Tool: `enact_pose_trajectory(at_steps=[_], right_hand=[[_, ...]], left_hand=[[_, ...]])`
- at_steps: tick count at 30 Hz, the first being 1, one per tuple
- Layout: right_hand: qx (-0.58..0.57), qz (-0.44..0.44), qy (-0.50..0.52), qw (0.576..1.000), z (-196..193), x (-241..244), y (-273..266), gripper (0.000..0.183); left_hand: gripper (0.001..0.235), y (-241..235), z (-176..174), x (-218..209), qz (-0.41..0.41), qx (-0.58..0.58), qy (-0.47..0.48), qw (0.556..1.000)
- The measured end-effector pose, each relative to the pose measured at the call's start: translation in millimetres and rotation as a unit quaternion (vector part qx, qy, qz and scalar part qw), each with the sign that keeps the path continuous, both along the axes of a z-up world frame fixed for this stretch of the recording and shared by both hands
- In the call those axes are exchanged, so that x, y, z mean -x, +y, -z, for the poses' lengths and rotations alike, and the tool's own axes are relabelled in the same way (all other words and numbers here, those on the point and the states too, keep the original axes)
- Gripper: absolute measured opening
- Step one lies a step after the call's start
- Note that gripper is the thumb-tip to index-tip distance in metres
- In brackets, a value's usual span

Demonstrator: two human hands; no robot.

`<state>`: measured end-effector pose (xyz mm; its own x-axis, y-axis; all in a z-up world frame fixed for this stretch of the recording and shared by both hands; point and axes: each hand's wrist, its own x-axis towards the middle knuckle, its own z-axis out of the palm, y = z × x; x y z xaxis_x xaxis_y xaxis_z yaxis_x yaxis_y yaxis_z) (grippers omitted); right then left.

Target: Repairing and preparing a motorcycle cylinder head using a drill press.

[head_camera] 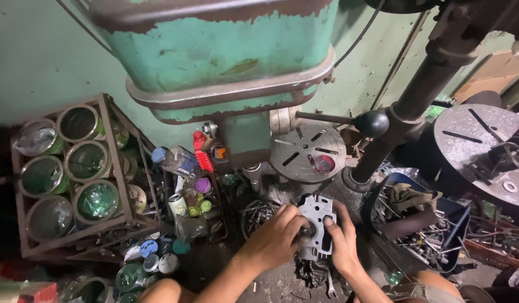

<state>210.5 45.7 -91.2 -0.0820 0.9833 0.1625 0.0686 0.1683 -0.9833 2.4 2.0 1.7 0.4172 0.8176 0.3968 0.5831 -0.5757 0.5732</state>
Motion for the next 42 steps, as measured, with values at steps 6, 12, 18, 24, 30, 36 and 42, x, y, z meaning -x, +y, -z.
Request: enact_pose_trajectory(at_steps=[6, 12, 18, 24, 30, 36, 42], right_hand=[[-0.011, 0.055, -0.023, 0.998, 1.9, -1.9, 0.3, 0.059], [0.027, 0.096, -0.069, 0.993, 3.4, -14.9, -1.6, 0.064], [0.320, 0.067, 0.213, 0.921, 4.0, -30.9, -2.5, 0.058], [0.505, 0.013, 0.288, 0.814, -26.8, -36.9, -8.2, 0.063], [0.520, 0.008, 0.276, 0.808, -30.4, -42.0, -12.3, 0.065], [0.362, 0.012, 0.078, 0.929, 11.9, -49.2, -12.4, 0.071], [0.318, 0.030, -0.064, 0.945, 18.9, -49.4, -10.9, 0.092]], left_hand=[[0.041, 5.8, 17.7, -11.0, -0.023, -0.047, 0.041, 0.998], [0.041, 8.9, 17.6, -21.7, -0.017, 0.017, 0.050, 0.998], [0.097, 15.6, -21.5, -28.0, 0.128, -0.086, 0.002, 0.988], [0.101, 20.6, 22.0, -26.7, 0.147, -0.064, 0.047, 0.986], [0.064, 13.8, -10.2, -34.0, 0.113, -0.012, 0.023, 0.993], [0.027, 18.6, -4.2, -26.0, 0.100, 0.064, 0.061, 0.991], [0.031, 17.3, 1.5, -23.1, 0.131, 0.058, 0.159, 0.977]])
